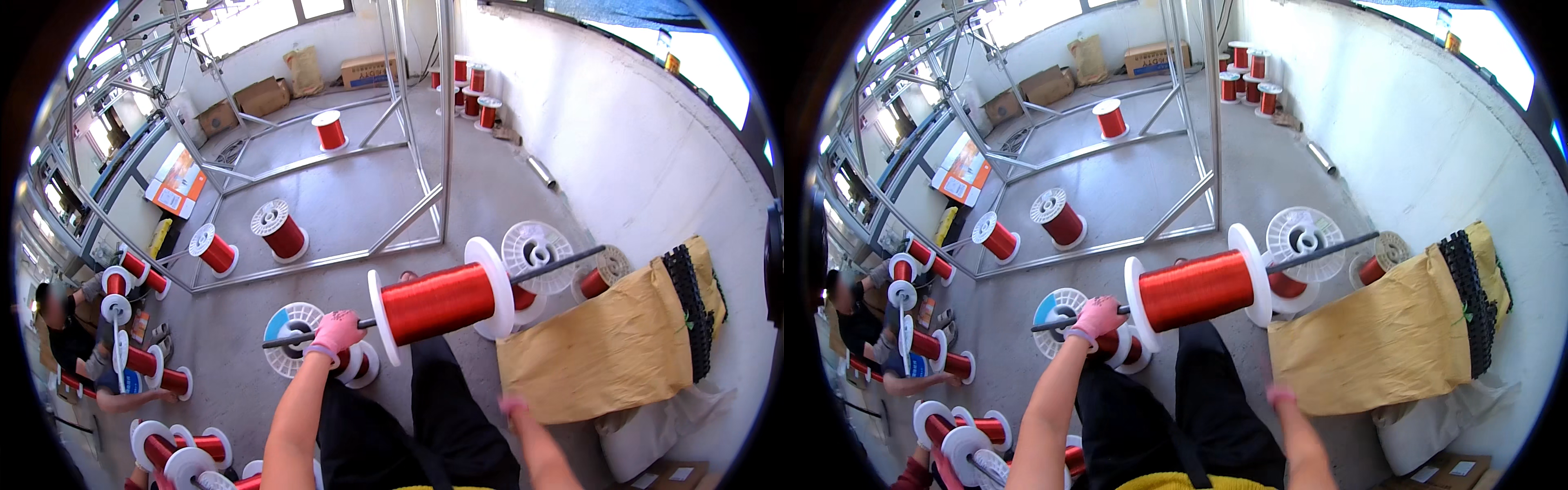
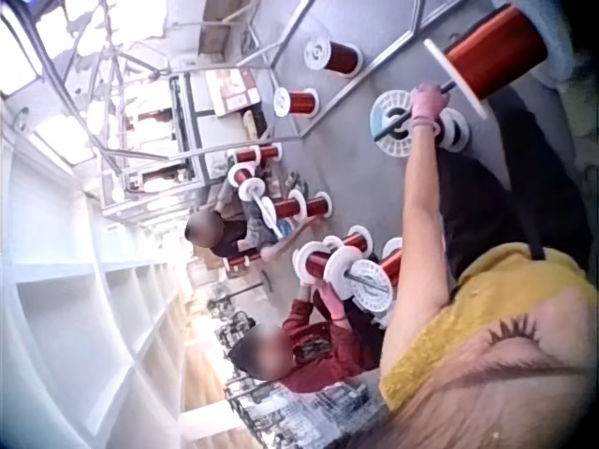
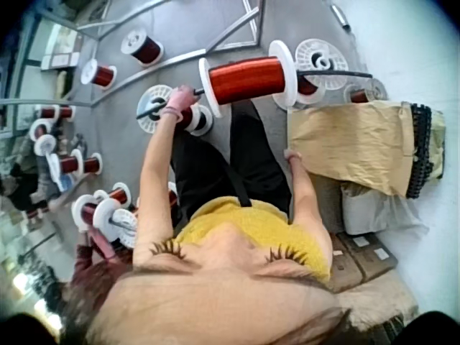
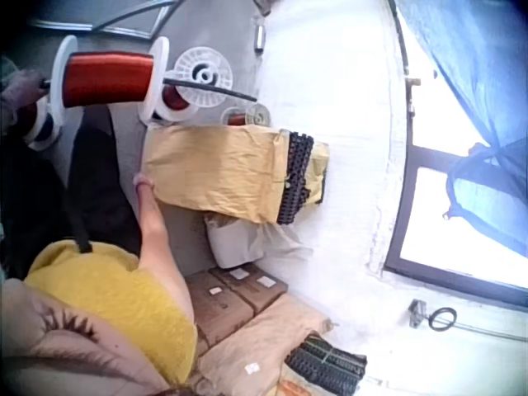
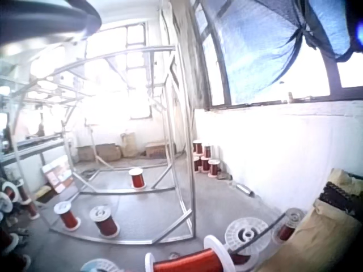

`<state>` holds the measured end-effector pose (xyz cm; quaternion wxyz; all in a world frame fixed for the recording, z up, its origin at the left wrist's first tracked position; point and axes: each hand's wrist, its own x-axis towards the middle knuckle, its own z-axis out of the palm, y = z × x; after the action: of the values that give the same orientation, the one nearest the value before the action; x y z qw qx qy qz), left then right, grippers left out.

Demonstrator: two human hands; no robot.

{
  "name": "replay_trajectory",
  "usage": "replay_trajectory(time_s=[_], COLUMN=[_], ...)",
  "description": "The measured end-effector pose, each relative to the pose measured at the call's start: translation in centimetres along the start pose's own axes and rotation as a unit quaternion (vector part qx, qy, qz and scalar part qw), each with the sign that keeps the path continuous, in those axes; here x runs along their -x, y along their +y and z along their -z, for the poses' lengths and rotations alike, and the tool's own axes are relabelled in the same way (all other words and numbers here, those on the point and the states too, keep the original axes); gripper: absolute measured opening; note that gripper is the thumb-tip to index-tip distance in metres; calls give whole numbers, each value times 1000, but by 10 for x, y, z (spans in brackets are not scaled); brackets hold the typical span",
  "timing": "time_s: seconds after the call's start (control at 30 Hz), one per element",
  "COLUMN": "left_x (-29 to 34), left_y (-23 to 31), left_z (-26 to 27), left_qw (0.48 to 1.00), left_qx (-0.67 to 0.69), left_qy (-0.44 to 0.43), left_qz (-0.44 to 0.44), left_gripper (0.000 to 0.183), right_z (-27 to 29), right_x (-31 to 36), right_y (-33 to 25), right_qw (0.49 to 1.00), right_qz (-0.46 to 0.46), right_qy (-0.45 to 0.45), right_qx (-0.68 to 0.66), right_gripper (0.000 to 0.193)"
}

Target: The person uses their hands to rotate and manage several large spools of red wire mounted on a metal frame, frequently turning them to ensure the wire is properly wound or positioned.

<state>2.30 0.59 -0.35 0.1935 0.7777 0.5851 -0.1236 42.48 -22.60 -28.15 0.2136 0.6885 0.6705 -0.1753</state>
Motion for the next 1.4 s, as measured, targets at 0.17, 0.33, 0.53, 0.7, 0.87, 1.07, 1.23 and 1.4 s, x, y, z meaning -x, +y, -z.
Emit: replay_trajectory(time_s=[0.17, 0.33, 0.53, 0.7, 0.87, 1.07, 1.23, 1.4], left_x=[16, 10, 12, 10, 18, 15, 12, 9], left_y=[-12, -12, -11, -6, -12, -13, -10, -10], left_z=[3, -1, 0, 0, 2, 2, 3, -1], left_qw=[999, 999, 1000, 1000, 999, 1000, 1000, 1000], left_qx=[5, 6, 4, 16, 15, 9, 10, 8], left_qy=[-2, 18, 19, 15, 26, 25, 20, 22], left_qz=[35, 28, 25, 20, 23, 8, 13, 13], left_gripper=[34, 32, 33, 33, 33, 33, 33, 32], right_z=[24, 59, 97, 81, 305, 460, 434, 433], right_x=[51, 38, 62, 49, 42, -9, -55, -57], right_y=[-48, -29, -39, -7, -17, -78, -75, -73], right_qw=[936, 930, 927, 931, 684, 862, 932, 933], right_qz=[-194, -154, -186, -170, -72, -72, -67, -57], right_qy=[3, 113, 94, 169, 406, 363, 283, 285], right_qx=[-294, -316, -311, -276, -602, -346, -215, -213], right_gripper=[48, 45, 43, 42, 34, 53, 42, 39])
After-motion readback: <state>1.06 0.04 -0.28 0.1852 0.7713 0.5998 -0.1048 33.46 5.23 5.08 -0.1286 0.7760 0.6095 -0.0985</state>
